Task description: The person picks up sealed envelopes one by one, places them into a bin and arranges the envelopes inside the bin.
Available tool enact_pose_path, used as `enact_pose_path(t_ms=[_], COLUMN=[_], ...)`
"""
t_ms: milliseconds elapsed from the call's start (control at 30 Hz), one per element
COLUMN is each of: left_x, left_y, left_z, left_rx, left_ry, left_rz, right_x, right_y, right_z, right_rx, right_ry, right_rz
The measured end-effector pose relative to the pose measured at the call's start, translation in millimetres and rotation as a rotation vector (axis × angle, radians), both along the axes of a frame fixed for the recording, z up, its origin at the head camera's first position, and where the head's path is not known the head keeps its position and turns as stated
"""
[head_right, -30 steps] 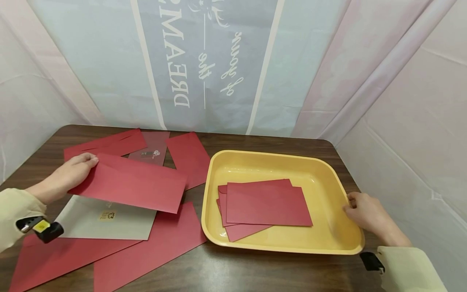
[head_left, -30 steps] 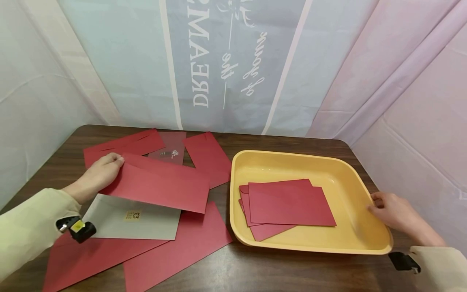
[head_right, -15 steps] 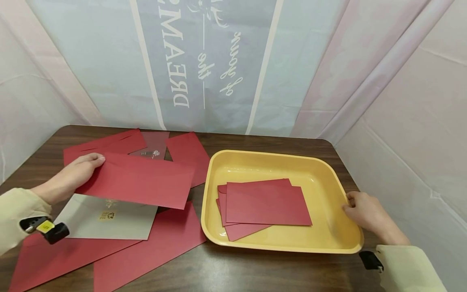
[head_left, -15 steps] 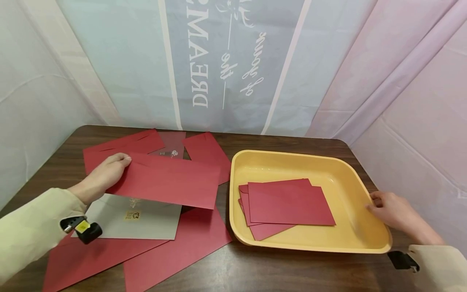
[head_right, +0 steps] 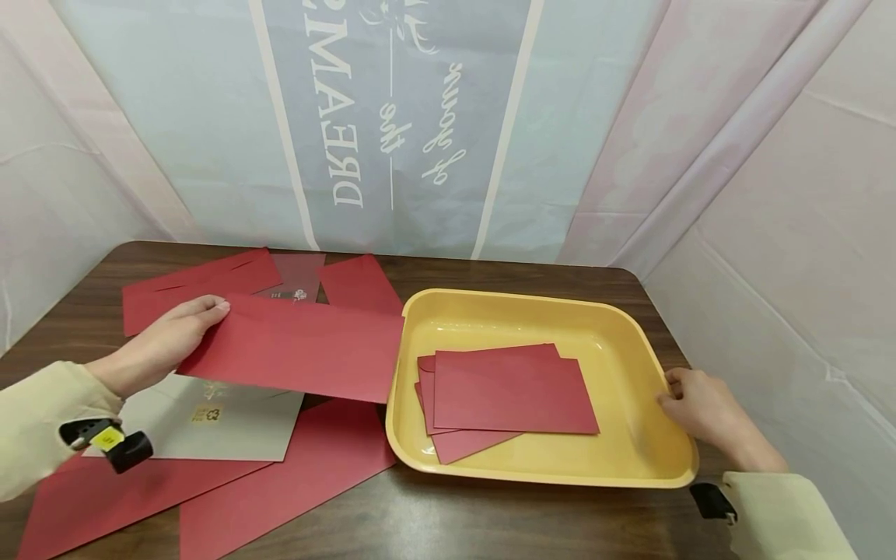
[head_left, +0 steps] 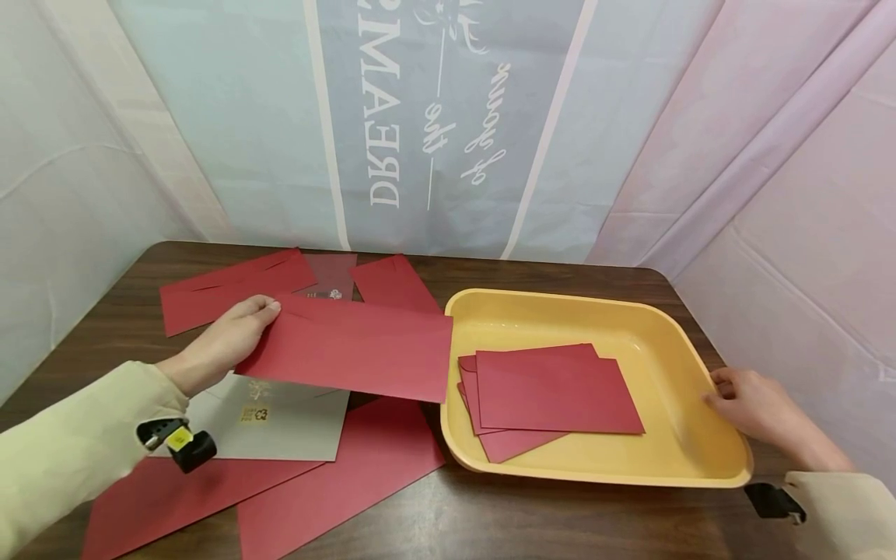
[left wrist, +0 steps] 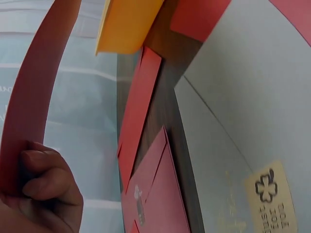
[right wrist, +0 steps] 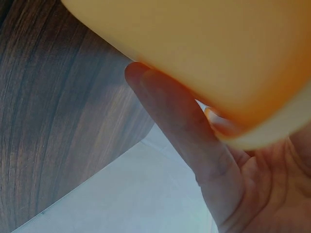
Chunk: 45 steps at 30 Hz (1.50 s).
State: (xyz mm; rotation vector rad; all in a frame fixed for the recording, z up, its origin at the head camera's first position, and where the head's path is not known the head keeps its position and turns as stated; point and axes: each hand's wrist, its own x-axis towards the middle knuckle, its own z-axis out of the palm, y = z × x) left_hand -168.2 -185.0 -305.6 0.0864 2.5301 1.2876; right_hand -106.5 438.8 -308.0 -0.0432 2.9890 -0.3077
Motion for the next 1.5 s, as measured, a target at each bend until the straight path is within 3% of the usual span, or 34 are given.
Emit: enact_pose_path(t_ms=[167, 433, 700, 900, 1200, 1500], left_x=[2.0, 4.7, 5.3, 4.6, 0.4, -2.3], left_y=[8, 26, 47, 60, 74, 93], left_z=[1.5, 5.8, 5.8, 7.0, 5.9, 6.0], left_rx=[0.063, 0.267, 0.352, 0.349, 0.326, 0.361], left_ry=[-0.016, -0.061, -0.116, -0.12, -0.082, -0.131], left_rz=[-0.042, -0.108, -0.165, -0.187, -0.274, -0.312], right_x=[0.2, 1.0, 2.2, 2.2, 1.7, 0.8], right_y=[1, 1, 1, 1, 1, 1], right_z=[-1.1, -2.0, -2.8, -2.7, -1.6, -0.7], right_rx=[0.003, 0.001, -0.002, -0.011, -0.009, -0.008], right_ry=[0.003, 0.003, -0.002, 0.001, 0.003, 0.013], right_rz=[0.003, 0.002, -0.001, 0.002, 0.0, 0.004])
